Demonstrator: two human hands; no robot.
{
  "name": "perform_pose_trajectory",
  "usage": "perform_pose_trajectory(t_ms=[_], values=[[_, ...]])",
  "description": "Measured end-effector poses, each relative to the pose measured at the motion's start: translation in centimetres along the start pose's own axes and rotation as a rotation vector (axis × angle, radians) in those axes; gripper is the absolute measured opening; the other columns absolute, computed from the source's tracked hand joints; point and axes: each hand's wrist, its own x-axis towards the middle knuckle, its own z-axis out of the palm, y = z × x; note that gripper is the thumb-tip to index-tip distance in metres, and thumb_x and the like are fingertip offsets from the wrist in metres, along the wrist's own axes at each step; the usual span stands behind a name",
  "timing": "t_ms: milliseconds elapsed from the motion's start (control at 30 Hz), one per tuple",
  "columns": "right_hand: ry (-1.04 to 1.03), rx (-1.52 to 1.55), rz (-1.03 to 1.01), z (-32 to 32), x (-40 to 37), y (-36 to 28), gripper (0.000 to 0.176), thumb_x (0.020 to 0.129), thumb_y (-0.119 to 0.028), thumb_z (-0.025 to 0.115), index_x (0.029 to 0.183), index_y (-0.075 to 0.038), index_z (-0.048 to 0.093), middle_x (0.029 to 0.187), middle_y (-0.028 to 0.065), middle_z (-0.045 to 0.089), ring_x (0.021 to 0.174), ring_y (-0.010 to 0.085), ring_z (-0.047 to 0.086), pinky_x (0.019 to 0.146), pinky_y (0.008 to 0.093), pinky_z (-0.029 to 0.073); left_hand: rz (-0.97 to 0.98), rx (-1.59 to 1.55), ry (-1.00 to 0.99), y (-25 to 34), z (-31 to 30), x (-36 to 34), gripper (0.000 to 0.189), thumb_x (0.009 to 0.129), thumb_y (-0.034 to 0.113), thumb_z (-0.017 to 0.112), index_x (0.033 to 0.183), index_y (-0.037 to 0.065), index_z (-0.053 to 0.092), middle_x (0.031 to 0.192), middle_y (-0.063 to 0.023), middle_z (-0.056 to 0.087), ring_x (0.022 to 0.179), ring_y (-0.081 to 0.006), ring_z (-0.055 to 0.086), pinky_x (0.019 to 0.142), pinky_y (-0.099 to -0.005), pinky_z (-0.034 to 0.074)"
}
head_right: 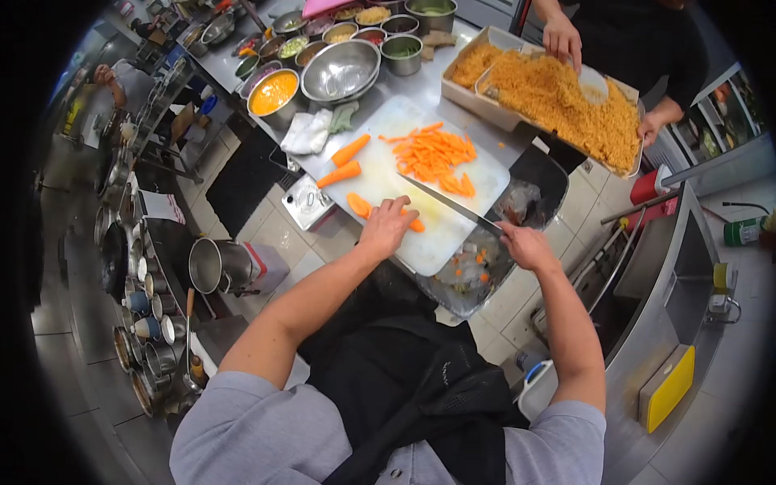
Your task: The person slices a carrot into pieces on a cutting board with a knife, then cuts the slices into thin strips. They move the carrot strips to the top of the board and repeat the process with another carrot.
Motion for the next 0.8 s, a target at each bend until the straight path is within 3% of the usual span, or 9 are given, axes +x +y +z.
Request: perform_pose_trajectory(t_ms=[33,167,300,467,800], values=[[-0.021,0.072,0.04,0.9,-1.1,-1.3,0.033,0.102,-0.026,0.057,0.134,-0.022,0.06,0.102,0.0197,0.074,0.097,0.0432,0.069,0.083,0.0563,0.054,-0.022,-0.088,-0.012,-0.2,-0.1,-0.6,0.042,0.081,0.006,0.072,0.121,0.012,0.065,0.134,-0.0161,0.054,0.119,-0.0352,0.058,0.095,-0.0474,0.053],[-0.08,0.142,0.108,3.0,-4.6,-5.7,0.029,0.102,-0.023,0.055,0.13,-0.016,0.055,0.101,0.0221,0.072,0.096,0.0455,0.068,0.08,0.0573,0.053,-0.246,-0.312,-0.035,0.0,1.6,-2.3,0.054,0.083,0.005,0.075,0.131,0.011,0.051,0.135,-0.0219,0.05,0.118,-0.0443,0.059,0.096,-0.0502,0.054],[-0.048,0.085,0.133,3.4,-6.7,-10.0,0.021,0.101,-0.019,0.053,0.12,-0.009,0.053,0.096,0.0221,0.072,0.091,0.0462,0.069,0.076,0.0582,0.052,-0.235,-0.385,0.112,0.1,3.0,-2.1,0.044,0.081,0.003,0.076,0.121,0.009,0.059,0.128,-0.0197,0.055,0.114,-0.0413,0.061,0.095,-0.0482,0.054],[-0.125,0.051,0.148,5.3,-7.9,-12.4,0.023,0.101,-0.017,0.051,0.121,-0.006,0.048,0.084,0.0245,0.07,0.084,0.0469,0.069,0.074,0.0593,0.052,0.014,-0.472,0.193,-1.3,4.1,-0.6,0.037,0.074,0.002,0.083,0.107,0.009,0.067,0.114,-0.0108,0.065,0.106,-0.032,0.067,0.089,-0.0412,0.057],[-0.109,-0.072,0.106,1.3,-7.6,-13.8,0.018,0.101,-0.013,0.051,0.116,-0.005,0.045,0.076,0.0222,0.069,0.075,0.0451,0.069,0.065,0.058,0.051,0.096,-0.534,0.253,-2.5,4.3,-0.7,0.022,0.083,0.005,0.077,0.102,0.004,0.066,0.111,-0.0123,0.066,0.105,-0.0329,0.065,0.092,-0.041,0.054]])
